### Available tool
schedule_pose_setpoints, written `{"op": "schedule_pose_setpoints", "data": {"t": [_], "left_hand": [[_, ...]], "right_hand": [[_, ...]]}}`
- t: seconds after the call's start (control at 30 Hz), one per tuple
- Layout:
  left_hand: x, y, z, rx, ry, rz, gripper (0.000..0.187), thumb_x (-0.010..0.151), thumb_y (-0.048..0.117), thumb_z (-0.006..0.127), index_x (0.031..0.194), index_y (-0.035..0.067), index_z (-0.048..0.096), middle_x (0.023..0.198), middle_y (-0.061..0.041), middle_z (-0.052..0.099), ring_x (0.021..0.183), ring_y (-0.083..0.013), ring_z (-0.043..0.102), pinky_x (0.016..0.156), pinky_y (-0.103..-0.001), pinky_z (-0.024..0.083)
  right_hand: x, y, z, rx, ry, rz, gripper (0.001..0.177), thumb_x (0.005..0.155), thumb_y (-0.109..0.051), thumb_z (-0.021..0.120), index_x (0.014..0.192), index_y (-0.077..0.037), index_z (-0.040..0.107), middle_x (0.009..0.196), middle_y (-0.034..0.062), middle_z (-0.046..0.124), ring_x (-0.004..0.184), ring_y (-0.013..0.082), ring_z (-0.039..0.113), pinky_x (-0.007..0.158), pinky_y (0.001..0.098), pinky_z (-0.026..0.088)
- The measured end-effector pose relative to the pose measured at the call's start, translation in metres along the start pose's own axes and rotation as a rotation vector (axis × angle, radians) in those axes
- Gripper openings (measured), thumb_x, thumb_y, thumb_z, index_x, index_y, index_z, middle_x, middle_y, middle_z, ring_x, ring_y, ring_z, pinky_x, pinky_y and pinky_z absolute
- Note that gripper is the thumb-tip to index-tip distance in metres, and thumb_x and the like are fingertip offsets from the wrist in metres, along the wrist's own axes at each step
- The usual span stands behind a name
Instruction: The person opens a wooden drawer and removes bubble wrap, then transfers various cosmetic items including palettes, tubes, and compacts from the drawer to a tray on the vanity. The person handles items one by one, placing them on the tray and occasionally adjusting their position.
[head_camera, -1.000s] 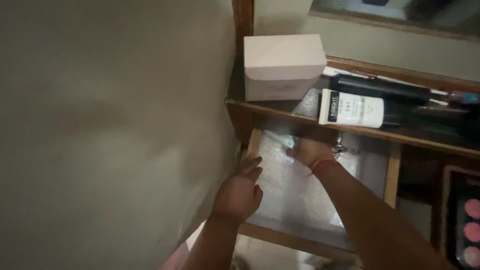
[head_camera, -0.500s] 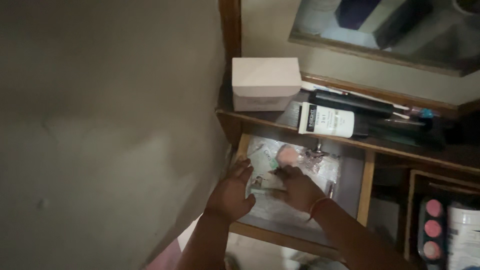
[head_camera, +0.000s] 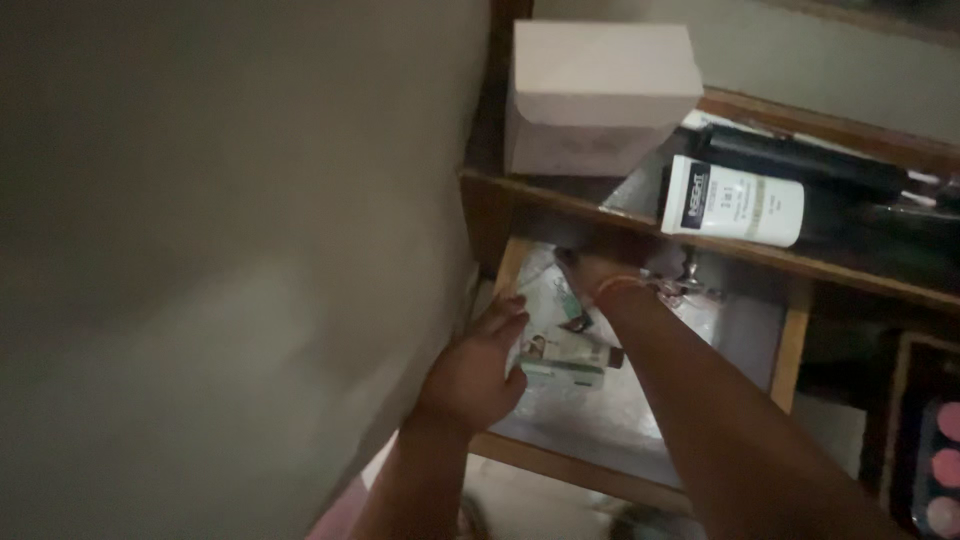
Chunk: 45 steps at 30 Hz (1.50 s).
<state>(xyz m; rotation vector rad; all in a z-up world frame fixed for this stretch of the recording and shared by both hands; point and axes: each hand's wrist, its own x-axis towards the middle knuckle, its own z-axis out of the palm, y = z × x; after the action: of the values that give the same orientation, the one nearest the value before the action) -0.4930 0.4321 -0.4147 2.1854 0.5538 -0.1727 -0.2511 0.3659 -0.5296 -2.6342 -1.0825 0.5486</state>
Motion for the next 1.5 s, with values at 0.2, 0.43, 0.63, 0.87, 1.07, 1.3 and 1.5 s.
{"op": "schedule_pose_setpoints", "data": {"t": [0.2,0.43,0.63,0.87,1.07,1.3,1.5], "left_hand": [[-0.005,0.001,0.008,-0.005,0.118,0.032,0.057,0.078,0.010,0.067,0.134,0.003,0.059,0.156,-0.006,0.046,0.146,-0.0250,0.039,0.116,-0.037,0.035],[-0.002,0.014,0.001,0.008,0.037,-0.057,0.064,0.078,0.013,0.068,0.141,0.007,0.057,0.158,-0.006,0.042,0.147,-0.0247,0.034,0.118,-0.038,0.030],[0.001,0.014,-0.002,0.026,0.025,-0.006,0.062,0.080,0.015,0.070,0.139,0.002,0.054,0.158,-0.013,0.039,0.148,-0.0289,0.030,0.119,-0.039,0.027],[-0.002,0.021,-0.009,0.009,0.006,-0.026,0.062,0.078,0.013,0.069,0.139,0.004,0.056,0.160,-0.007,0.040,0.151,-0.0243,0.031,0.121,-0.036,0.029],[-0.002,0.012,-0.007,-0.018,0.017,0.014,0.066,0.077,0.012,0.070,0.141,0.004,0.054,0.160,-0.009,0.038,0.152,-0.0241,0.027,0.120,-0.036,0.028],[-0.001,0.006,0.000,0.022,0.011,0.017,0.062,0.078,0.014,0.068,0.138,0.003,0.056,0.160,-0.010,0.040,0.153,-0.0251,0.027,0.120,-0.038,0.027],[-0.002,0.014,-0.007,-0.026,0.046,0.027,0.062,0.094,0.032,0.063,0.146,0.002,0.049,0.159,-0.011,0.040,0.152,-0.0257,0.029,0.122,-0.038,0.026]], "right_hand": [[0.009,0.025,0.015,0.027,-0.033,0.016,0.045,0.092,-0.038,0.070,0.126,-0.009,0.067,0.127,0.0201,0.067,0.120,0.0347,0.063,0.105,0.0450,0.047],[-0.055,0.051,-0.020,0.351,-0.074,-0.160,0.044,0.103,-0.036,0.060,0.134,-0.006,0.062,0.124,0.0238,0.067,0.115,0.0401,0.063,0.099,0.0462,0.049],[-0.079,0.050,-0.044,0.345,-0.351,-0.244,0.041,0.102,-0.028,0.054,0.134,-0.002,0.058,0.127,0.0183,0.066,0.113,0.0336,0.066,0.102,0.0420,0.048],[-0.081,0.016,-0.033,0.121,-0.303,-0.353,0.044,0.086,-0.027,0.077,0.116,0.003,0.065,0.123,0.0232,0.060,0.117,0.0386,0.055,0.103,0.0452,0.045],[-0.091,-0.022,-0.006,0.311,-0.081,-0.091,0.059,0.067,-0.021,0.086,0.116,0.000,0.061,0.114,0.0219,0.065,0.109,0.0385,0.060,0.095,0.0457,0.049],[-0.092,-0.008,-0.003,0.475,-0.149,-0.196,0.028,0.089,-0.018,0.072,0.112,-0.004,0.064,0.110,0.0177,0.073,0.100,0.0286,0.070,0.090,0.0414,0.056],[-0.108,-0.005,-0.056,0.449,-0.269,-0.172,0.032,0.090,-0.017,0.075,0.119,-0.007,0.068,0.116,0.0153,0.071,0.103,0.0224,0.071,0.092,0.0334,0.059]]}}
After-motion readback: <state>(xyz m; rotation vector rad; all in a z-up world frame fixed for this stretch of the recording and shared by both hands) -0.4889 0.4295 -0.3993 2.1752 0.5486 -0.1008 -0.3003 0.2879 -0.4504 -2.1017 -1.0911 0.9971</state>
